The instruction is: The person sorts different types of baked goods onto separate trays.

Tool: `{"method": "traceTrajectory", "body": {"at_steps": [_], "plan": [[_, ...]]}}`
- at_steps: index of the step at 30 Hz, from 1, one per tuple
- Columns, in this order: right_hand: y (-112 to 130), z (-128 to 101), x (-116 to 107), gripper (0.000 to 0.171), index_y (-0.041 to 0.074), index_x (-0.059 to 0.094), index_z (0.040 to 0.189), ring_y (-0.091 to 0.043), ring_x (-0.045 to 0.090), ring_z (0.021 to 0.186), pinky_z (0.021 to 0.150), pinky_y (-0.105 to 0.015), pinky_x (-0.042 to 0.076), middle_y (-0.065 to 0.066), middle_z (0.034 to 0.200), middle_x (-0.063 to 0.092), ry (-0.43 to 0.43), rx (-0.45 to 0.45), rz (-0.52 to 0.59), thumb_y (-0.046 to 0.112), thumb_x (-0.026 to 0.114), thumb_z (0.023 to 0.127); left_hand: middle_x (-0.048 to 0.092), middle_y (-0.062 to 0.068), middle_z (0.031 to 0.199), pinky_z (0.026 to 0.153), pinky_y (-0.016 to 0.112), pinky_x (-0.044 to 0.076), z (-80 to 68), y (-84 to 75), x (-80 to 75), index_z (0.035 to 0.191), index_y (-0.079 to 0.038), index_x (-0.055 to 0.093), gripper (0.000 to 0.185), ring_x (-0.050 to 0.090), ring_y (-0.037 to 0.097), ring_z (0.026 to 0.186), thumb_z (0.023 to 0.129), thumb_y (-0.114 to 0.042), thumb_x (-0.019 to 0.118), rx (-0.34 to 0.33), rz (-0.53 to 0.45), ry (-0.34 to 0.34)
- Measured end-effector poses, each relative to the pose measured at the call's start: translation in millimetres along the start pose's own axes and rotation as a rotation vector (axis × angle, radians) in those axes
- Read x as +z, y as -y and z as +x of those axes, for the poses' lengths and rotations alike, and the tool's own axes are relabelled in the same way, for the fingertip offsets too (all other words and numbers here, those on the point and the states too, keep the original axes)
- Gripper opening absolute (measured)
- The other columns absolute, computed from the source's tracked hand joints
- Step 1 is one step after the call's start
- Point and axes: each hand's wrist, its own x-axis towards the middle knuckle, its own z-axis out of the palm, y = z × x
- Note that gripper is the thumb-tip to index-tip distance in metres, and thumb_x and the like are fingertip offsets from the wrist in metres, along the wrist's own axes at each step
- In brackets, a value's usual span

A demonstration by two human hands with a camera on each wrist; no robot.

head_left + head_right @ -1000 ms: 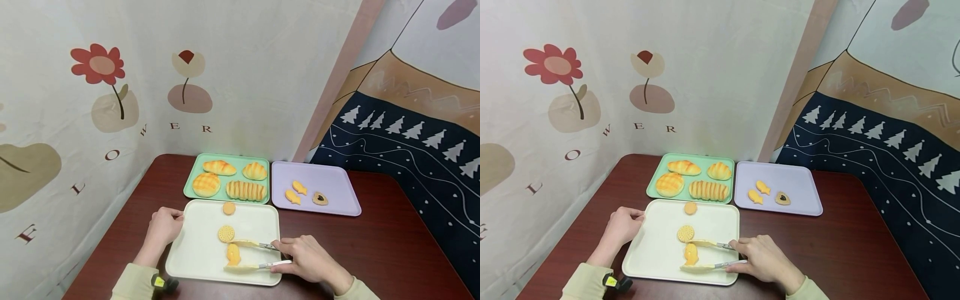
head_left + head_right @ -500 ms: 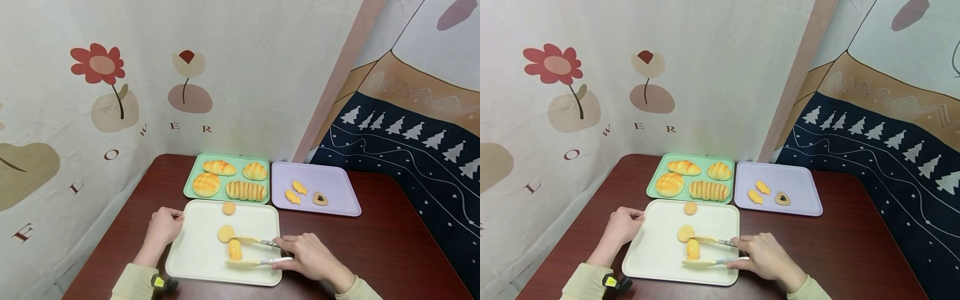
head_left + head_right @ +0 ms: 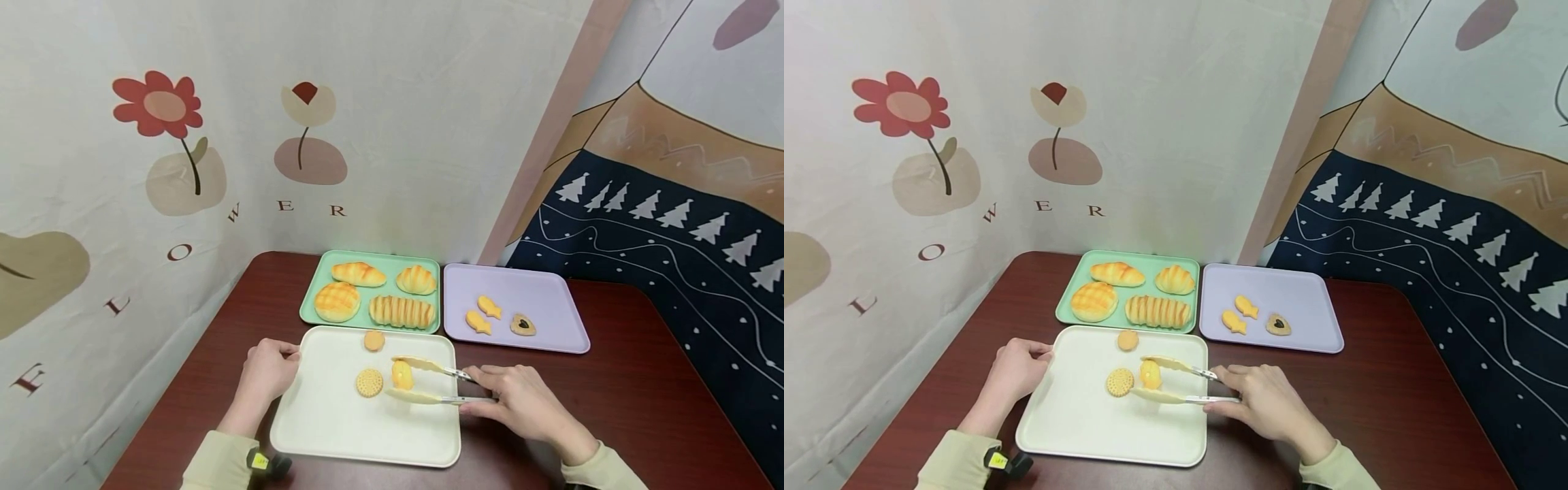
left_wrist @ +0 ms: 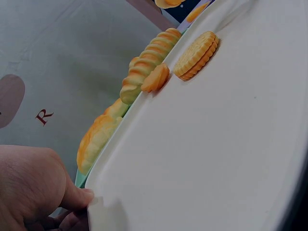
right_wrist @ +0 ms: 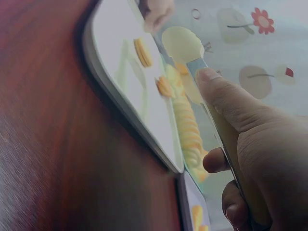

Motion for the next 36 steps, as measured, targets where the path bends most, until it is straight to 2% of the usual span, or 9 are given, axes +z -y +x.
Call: {"method": "traceTrajectory", "body": {"at_steps": [6,11,18,21,23,24,27,32,36], "plan": [[-8,-4,-8,0.052,0.018,0.078,0.128,0.003,0.064,0.08,0.063,-0.025,0.054,0.002,0.117,0.077,0.001,0.111,-0.007,0.057,0.075,0.094,0.077,0.021,0.108,0.057,0.037,0.052,0.1,-0.2,-0.1,0.111,0.0,0.082,0.024,0.067,0.026,0.073,0.096,-0.01,0.065,0.007,-0.009,0.0],[-11,-5,-13,0.061,0.013,0.078,0.129,-0.001,0.068,0.087,0.067,-0.029,0.056,-0.004,0.121,0.076,0.013,0.171,-0.038,0.062,0.071,0.094,0.076,0.021,0.109,0.057,0.037,0.052,0.6,-0.4,-0.3,0.112,0.0,0.081,0.025,0.067,0.025,0.072,0.096,-0.011,0.065,0.002,-0.013,0.006],[-16,-5,-25,0.065,0.013,0.077,0.132,-0.001,0.06,0.078,0.061,-0.026,0.048,0.005,0.109,0.077,-0.011,0.242,-0.067,0.063,0.073,0.092,0.076,0.021,0.109,0.057,0.037,0.051,0.3,-0.8,-0.4,0.111,0.0,0.081,0.025,0.067,0.025,0.072,0.096,-0.011,0.065,0.006,-0.013,0.005],[-21,-7,-30,0.067,0.011,0.076,0.132,-0.008,0.067,0.087,0.068,-0.033,0.055,0.0,0.112,0.078,-0.023,0.268,-0.084,0.064,0.074,0.091,0.076,0.021,0.108,0.057,0.037,0.051,0.3,-0.8,-0.5,0.111,0.0,0.082,0.025,0.067,0.025,0.072,0.096,-0.011,0.065,0.008,-0.011,0.003],[-25,-8,-33,0.068,0.009,0.077,0.131,-0.017,0.072,0.099,0.078,-0.042,0.06,-0.006,0.119,0.077,-0.033,0.283,-0.09,0.064,0.074,0.091,0.076,0.02,0.108,0.057,0.037,0.051,0.3,-0.8,-0.5,0.111,-0.001,0.082,0.025,0.067,0.025,0.072,0.095,-0.011,0.065,0.009,-0.01,0.003],[-27,-9,-34,0.068,0.008,0.077,0.131,-0.023,0.073,0.107,0.084,-0.048,0.06,-0.009,0.125,0.075,-0.04,0.289,-0.092,0.064,0.074,0.091,0.076,0.02,0.108,0.057,0.037,0.051,0.3,-0.8,-0.6,0.111,-0.001,0.082,0.025,0.067,0.026,0.073,0.095,-0.011,0.065,0.009,-0.01,0.003],[-36,-11,-40,0.068,0.005,0.076,0.131,-0.035,0.071,0.114,0.09,-0.058,0.057,-0.015,0.128,0.073,-0.059,0.302,-0.095,0.06,0.077,0.091,0.077,0.02,0.108,0.058,0.038,0.052,0.1,-0.9,-0.8,0.11,-0.001,0.082,0.025,0.067,0.026,0.074,0.095,-0.011,0.065,0.01,-0.009,0.003],[-51,-13,-49,0.071,0.001,0.072,0.134,-0.038,0.07,0.111,0.086,-0.06,0.057,-0.022,0.131,0.07,-0.093,0.335,-0.112,0.056,0.08,0.09,0.077,0.02,0.108,0.06,0.04,0.053,-0.2,-0.8,-0.9,0.11,-0.001,0.082,0.025,0.069,0.029,0.077,0.095,-0.011,0.065,0.011,-0.005,0.0],[-63,-18,-56,0.073,-0.001,0.069,0.137,-0.042,0.068,0.118,0.09,-0.063,0.055,-0.023,0.133,0.068,-0.088,0.395,-0.113,0.056,0.078,0.091,0.076,0.02,0.109,0.062,0.042,0.054,-0.5,-0.9,-0.7,0.11,-0.001,0.082,0.025,0.069,0.03,0.079,0.095,-0.011,0.065,0.009,-0.001,0.003]]}}
